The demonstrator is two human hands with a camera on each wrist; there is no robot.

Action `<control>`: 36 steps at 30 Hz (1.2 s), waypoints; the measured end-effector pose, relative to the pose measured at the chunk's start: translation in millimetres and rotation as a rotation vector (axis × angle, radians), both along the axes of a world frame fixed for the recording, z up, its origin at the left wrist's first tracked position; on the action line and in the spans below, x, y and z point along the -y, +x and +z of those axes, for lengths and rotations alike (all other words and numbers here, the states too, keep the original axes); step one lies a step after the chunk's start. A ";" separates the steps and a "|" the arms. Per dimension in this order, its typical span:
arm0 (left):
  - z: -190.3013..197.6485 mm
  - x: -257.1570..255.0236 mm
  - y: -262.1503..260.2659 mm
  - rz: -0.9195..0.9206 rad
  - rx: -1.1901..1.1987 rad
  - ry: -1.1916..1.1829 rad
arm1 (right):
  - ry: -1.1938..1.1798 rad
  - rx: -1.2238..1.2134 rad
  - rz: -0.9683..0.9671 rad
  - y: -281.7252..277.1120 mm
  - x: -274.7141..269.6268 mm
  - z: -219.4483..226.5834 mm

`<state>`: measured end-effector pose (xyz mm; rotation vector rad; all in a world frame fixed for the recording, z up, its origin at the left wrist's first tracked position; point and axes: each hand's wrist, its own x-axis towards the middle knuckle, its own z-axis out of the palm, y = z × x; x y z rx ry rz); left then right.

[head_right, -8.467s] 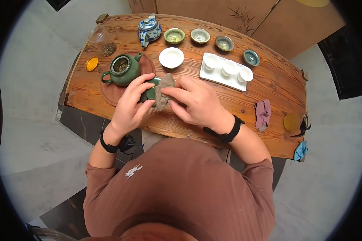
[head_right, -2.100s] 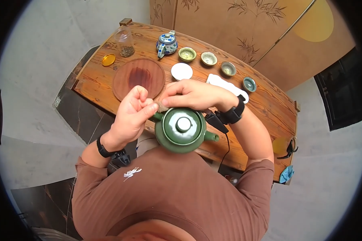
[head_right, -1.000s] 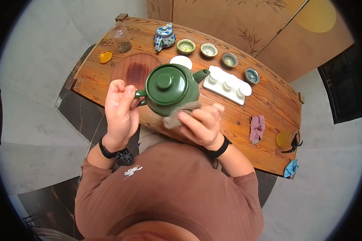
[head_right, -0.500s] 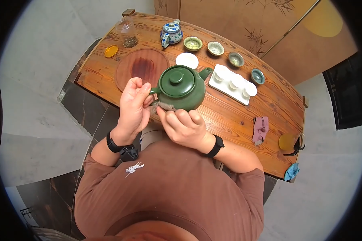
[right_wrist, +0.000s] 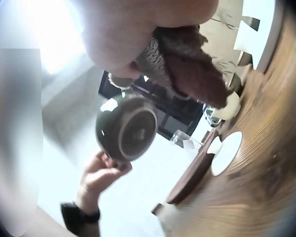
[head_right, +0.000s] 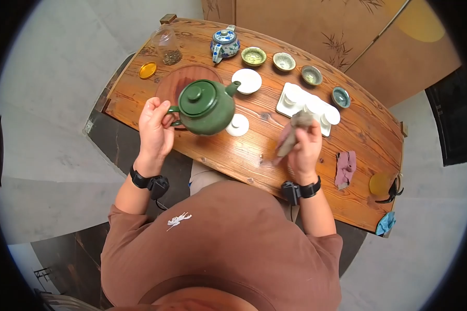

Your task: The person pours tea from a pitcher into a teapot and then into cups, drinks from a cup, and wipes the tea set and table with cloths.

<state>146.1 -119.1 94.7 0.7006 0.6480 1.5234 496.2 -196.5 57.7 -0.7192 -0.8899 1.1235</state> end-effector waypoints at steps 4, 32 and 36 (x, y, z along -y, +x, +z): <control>-12.9 -26.3 -14.9 0.111 -0.066 -0.022 | -0.273 -0.440 -0.043 23.7 1.2 -24.8; -44.5 -3.5 -143.9 0.617 -0.086 -0.105 | -0.241 0.591 0.453 -126.7 -156.0 64.0; -43.3 -20.8 -138.9 0.564 -0.104 -0.130 | -0.306 0.177 0.544 -115.3 -142.2 51.2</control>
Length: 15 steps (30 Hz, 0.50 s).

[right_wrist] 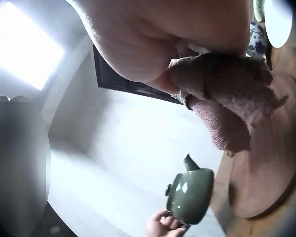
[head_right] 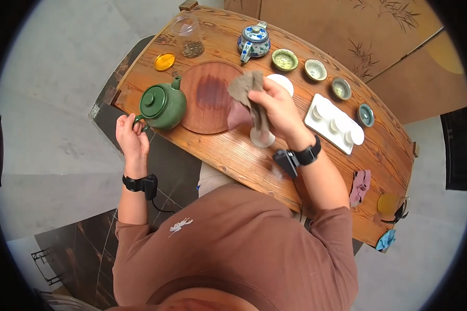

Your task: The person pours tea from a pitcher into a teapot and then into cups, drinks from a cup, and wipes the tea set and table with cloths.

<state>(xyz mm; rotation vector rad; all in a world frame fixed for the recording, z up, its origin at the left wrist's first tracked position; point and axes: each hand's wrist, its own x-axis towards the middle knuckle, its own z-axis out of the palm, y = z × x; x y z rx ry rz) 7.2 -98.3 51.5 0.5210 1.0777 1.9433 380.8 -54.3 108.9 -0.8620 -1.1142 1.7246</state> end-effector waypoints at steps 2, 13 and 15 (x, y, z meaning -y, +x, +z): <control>-0.6 -17.0 7.2 -0.037 0.004 -0.016 | -0.093 -0.171 -0.006 17.2 22.4 -5.3; -29.5 -103.9 49.7 -0.300 -0.015 -0.016 | -0.186 -0.522 -0.250 127.2 128.5 -65.1; -29.9 -108.8 55.7 -0.299 -0.023 -0.031 | -0.194 -0.597 -0.305 137.7 134.4 -78.7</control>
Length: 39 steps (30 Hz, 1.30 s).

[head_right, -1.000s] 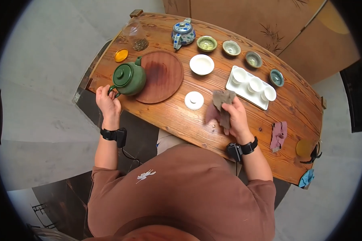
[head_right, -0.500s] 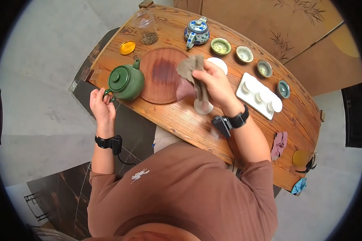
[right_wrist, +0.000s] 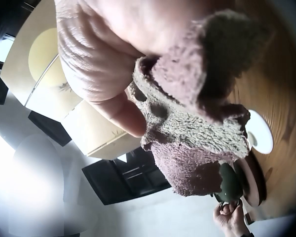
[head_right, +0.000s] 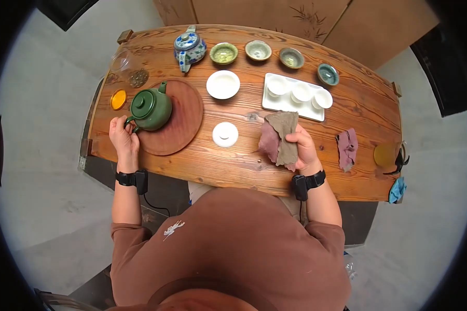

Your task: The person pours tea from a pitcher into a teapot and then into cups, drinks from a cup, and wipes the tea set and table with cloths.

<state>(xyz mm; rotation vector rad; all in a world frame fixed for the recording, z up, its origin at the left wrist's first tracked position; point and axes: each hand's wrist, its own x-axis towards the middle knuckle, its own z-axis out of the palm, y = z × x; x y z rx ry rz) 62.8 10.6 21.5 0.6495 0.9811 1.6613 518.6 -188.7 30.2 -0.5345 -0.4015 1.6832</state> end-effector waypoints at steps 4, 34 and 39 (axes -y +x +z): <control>-9.5 -5.1 0.6 -0.004 -0.052 0.008 | -0.014 -0.101 -0.052 14.8 2.5 -22.4; 6.7 -5.2 241.6 -0.543 -1.437 0.294 | 0.081 -0.353 -0.104 10.3 15.7 1.5; 19.0 2.9 241.4 -0.489 -1.380 0.298 | 0.186 -0.277 -0.110 5.4 17.2 8.3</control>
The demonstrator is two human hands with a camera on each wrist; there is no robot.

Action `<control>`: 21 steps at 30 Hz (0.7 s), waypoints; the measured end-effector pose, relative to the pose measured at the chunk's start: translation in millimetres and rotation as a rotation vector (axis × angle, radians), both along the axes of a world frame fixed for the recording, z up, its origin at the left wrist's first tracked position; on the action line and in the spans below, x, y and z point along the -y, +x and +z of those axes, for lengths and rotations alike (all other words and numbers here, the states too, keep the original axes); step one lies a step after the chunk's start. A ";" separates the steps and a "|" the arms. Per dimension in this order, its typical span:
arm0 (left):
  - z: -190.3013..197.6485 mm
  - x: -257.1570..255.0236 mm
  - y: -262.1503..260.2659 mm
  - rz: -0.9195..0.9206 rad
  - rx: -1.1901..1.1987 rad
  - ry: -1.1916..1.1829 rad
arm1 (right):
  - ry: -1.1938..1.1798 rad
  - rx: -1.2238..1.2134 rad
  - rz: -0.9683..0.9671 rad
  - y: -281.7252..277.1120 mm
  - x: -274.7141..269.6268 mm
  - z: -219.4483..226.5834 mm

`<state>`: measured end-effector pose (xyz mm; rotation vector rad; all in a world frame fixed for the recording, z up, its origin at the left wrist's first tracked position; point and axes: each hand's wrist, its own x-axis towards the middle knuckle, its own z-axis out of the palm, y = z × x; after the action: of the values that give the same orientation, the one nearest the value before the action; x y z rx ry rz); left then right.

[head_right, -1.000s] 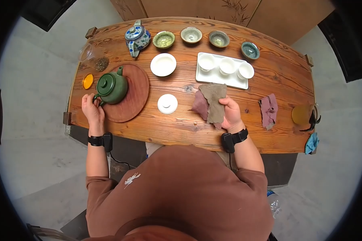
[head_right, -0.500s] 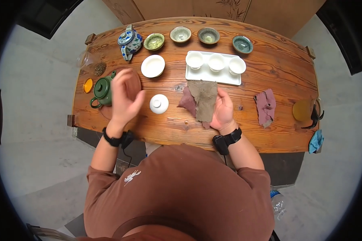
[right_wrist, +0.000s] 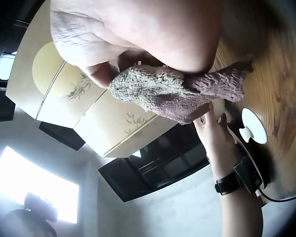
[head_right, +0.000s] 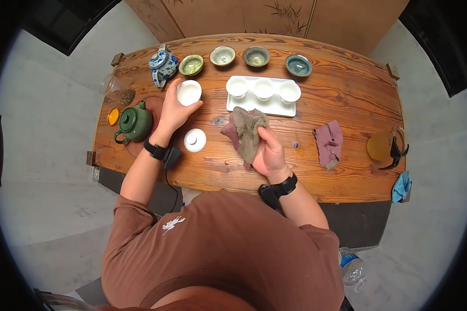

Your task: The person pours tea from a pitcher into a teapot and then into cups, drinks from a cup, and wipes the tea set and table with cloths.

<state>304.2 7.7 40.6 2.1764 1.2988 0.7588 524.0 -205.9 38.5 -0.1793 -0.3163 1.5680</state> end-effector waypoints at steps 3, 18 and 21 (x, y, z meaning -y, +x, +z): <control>27.8 30.7 -2.2 -0.035 0.088 0.011 | 0.033 0.350 -0.195 -3.3 3.2 -12.4; 85.8 163.0 16.6 -0.370 0.440 0.084 | 0.237 0.965 -0.482 -46.0 18.5 31.2; 90.8 161.0 13.9 -0.389 0.356 0.311 | 0.097 0.623 -0.327 -46.0 21.0 49.9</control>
<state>318.1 -153.4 131.4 2.2901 0.5873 1.1733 478.0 -227.0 88.4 -0.6164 -0.8059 1.1395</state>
